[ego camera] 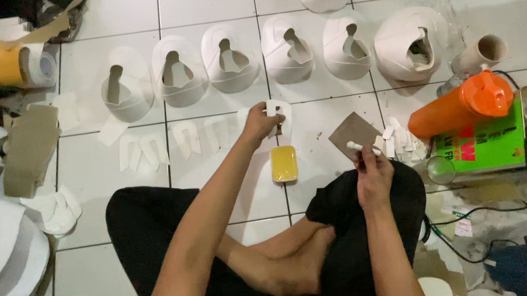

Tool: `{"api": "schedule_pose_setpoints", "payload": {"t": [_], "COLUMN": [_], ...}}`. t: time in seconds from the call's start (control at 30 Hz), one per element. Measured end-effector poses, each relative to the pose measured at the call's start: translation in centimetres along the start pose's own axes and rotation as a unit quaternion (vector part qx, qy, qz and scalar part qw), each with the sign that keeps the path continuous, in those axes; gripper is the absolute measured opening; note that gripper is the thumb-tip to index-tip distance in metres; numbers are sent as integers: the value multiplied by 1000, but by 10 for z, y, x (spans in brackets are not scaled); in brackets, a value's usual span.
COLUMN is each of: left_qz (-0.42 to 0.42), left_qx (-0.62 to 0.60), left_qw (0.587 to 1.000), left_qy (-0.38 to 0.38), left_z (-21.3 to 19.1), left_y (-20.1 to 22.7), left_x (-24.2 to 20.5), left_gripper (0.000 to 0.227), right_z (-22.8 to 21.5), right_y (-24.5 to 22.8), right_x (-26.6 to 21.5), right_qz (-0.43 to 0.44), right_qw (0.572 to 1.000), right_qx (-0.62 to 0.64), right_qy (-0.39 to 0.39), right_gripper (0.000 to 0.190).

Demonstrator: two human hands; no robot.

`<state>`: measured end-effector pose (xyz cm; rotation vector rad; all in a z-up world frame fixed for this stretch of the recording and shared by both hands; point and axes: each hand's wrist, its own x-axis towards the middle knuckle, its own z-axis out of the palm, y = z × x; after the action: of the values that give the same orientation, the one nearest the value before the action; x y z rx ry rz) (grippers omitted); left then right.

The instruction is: The person sits on the floor and applies a yellow substance from a small container onto white mask components using a small white stick. They then attach these components to larger white mask shells, pressing them into place.

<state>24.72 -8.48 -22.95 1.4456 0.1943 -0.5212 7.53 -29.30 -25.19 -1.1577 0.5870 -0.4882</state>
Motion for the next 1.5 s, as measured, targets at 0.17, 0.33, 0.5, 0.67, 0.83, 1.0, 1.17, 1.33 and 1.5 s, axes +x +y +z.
{"api": "schedule_pose_setpoints", "payload": {"t": [0.17,0.33,0.5,0.67,0.83,1.0,1.17,1.33,1.5], "left_qz": [14,-42,-28,63,1,-36,2,4,-29], "left_qx": [312,353,452,376,207,124,50,3,19], "left_qw": [949,933,890,909,948,970,965,953,952], "left_qy": [42,55,54,167,241,206,259,303,304], "left_z": [13,4,9,-11,-64,-77,-72,-66,-70], "left_y": [-26,-36,-26,12,-51,-103,-106,-80,-89], "left_x": [45,52,36,-67,-143,-143,-137,-152,-157], "left_gripper": [54,63,62,30,35,21,20,25,52], "right_z": [-11,-16,-20,-14,10,50,46,48,40], "right_y": [22,44,54,37,35,46,49,53,58], "right_x": [10,24,32,26,18,-7,-17,-5,40], "right_qz": [51,70,80,106,154,250,220,223,130], "right_qw": [997,995,994,990,984,965,975,975,965], "right_qx": [47,53,70,87,90,73,8,-16,-228], "right_qy": [19,42,30,25,6,-15,-20,-3,19], "right_gripper": [10,13,14,12,11,18,26,25,37]}}
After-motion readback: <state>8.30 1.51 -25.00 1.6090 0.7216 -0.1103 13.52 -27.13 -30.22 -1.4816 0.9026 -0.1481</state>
